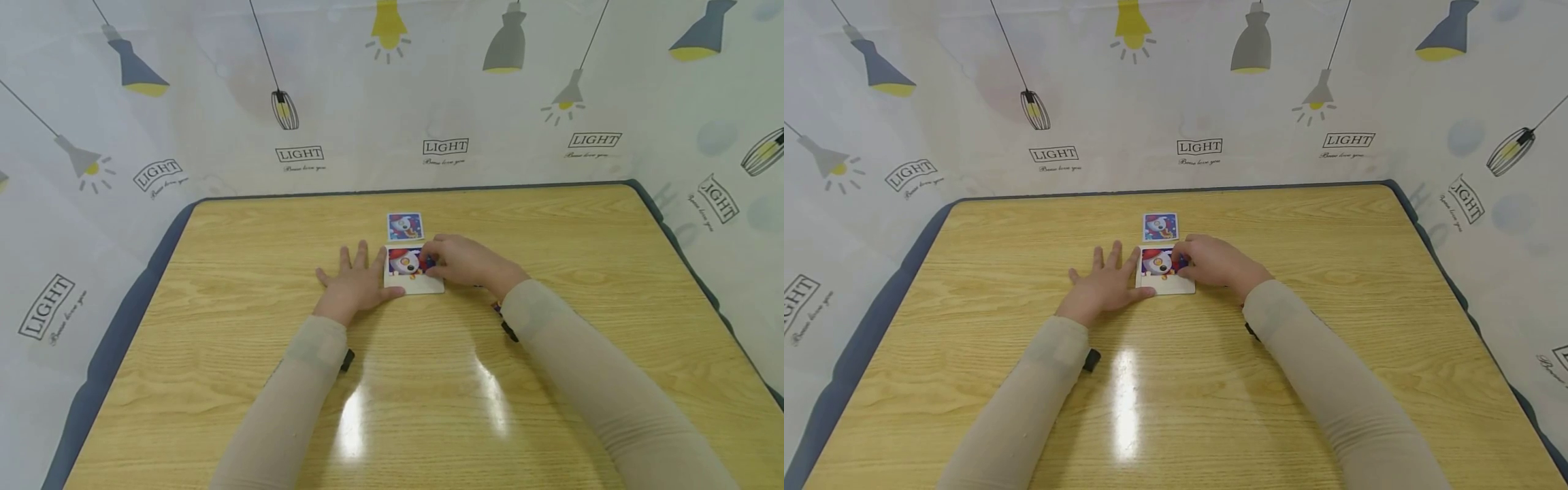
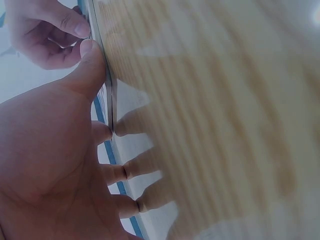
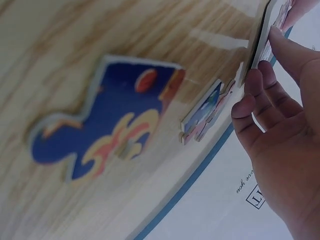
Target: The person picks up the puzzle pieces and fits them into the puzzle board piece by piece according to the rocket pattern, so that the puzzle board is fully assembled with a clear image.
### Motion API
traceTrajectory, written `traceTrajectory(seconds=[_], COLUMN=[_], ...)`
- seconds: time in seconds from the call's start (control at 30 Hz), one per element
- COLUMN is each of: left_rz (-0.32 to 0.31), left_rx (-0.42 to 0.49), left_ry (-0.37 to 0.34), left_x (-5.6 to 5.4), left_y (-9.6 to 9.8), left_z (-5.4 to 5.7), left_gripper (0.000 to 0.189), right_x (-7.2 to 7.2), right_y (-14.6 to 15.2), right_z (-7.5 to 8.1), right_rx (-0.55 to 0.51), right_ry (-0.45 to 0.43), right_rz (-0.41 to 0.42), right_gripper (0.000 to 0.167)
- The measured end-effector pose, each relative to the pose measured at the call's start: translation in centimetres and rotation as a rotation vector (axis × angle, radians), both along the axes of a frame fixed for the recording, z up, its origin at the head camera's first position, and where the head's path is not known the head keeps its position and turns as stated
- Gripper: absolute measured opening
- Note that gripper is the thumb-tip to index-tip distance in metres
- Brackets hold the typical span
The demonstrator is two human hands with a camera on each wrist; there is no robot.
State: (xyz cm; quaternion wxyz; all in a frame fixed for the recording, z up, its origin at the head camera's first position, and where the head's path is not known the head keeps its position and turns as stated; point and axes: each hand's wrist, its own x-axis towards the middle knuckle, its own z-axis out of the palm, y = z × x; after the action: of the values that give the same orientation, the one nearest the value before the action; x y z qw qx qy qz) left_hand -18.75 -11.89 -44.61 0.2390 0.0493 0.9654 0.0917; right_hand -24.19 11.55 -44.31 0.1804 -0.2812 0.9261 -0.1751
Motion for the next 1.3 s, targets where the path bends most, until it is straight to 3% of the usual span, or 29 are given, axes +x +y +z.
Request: traceTrajectory(seconds=[0.23,0.43,0.7,0.83,1.3], left_rz=[0.002,0.010,0.004,0.005,0.003], left_rx=[0.001,0.012,0.006,0.009,0.003], left_ry=[0.002,0.004,0.002,0.000,-0.008], left_x=[0.1,-0.1,-0.1,0.0,0.0], left_y=[0.0,-0.1,-0.1,-0.1,0.0], left_z=[0.1,-0.2,-0.2,-0.1,-0.1], left_gripper=[0.100,0.100,0.100,0.100,0.099], right_x=[-0.2,-0.8,-2.0,-2.0,-0.7], right_y=[0.1,2.0,5.5,6.6,9.1], right_z=[0.1,1.9,3.6,3.3,0.5], right_rx=[-0.009,-0.059,-0.094,-0.077,-0.086], right_ry=[-0.005,-0.012,0.066,0.055,-0.134], right_rz=[0.007,-0.027,-0.099,-0.125,-0.153], right_gripper=[0.029,0.030,0.031,0.029,0.015])
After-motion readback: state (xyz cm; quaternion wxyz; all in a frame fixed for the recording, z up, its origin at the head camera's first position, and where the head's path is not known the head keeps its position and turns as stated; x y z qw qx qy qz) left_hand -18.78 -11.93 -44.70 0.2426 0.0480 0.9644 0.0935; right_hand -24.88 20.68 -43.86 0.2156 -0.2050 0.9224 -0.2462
